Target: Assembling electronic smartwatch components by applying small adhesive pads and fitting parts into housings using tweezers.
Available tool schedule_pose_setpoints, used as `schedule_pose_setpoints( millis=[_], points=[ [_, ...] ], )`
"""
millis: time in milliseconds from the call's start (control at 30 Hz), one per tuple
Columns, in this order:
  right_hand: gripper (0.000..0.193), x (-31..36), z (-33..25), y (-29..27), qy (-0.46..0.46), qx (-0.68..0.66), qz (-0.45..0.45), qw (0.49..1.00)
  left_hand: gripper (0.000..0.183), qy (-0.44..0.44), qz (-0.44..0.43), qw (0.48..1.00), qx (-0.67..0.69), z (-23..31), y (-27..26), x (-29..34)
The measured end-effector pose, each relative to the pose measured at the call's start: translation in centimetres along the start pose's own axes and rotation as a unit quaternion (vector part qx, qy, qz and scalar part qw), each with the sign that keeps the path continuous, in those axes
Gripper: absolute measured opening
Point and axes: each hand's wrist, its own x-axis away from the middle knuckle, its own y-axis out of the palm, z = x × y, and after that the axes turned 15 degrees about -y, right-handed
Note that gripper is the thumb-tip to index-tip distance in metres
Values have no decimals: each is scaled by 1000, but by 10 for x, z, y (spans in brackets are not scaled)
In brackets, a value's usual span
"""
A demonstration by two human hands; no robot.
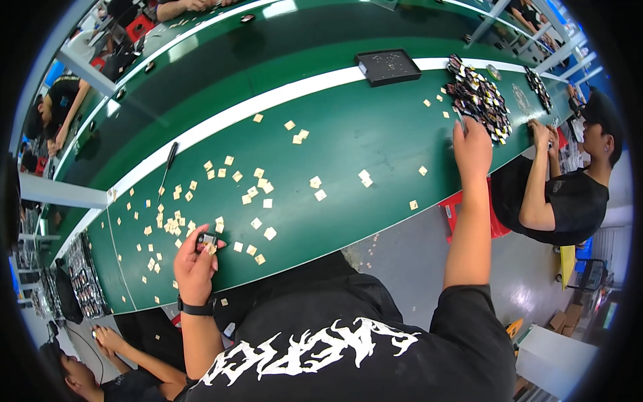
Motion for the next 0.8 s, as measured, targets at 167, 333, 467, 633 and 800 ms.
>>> schedule_pose_setpoints(
  millis=[167, 333, 467, 633, 800],
  points=[
    [30, -53, 8, 22, -4, 91, 32, 995, 40, -4, 5, 1000, -18, -2, -3, -1],
    [28, -74, 18, 32, -52, 135, -12, 989, 42, -20, 22, 999, -18, 4, 1, 3],
    [28, -78, 5, 45, -78, 124, -66, 987, 50, -23, 35, 999, 22, 0, -4, 7],
    [27, -79, 52, 62, -116, 176, -125, 970, 53, 7, 20, 994, 112, 19, 8, 11],
    [30, -92, 68, 66, -162, 229, -150, 948, 57, 29, -25, 992, 122, 68, 5, 40]
  ],
)
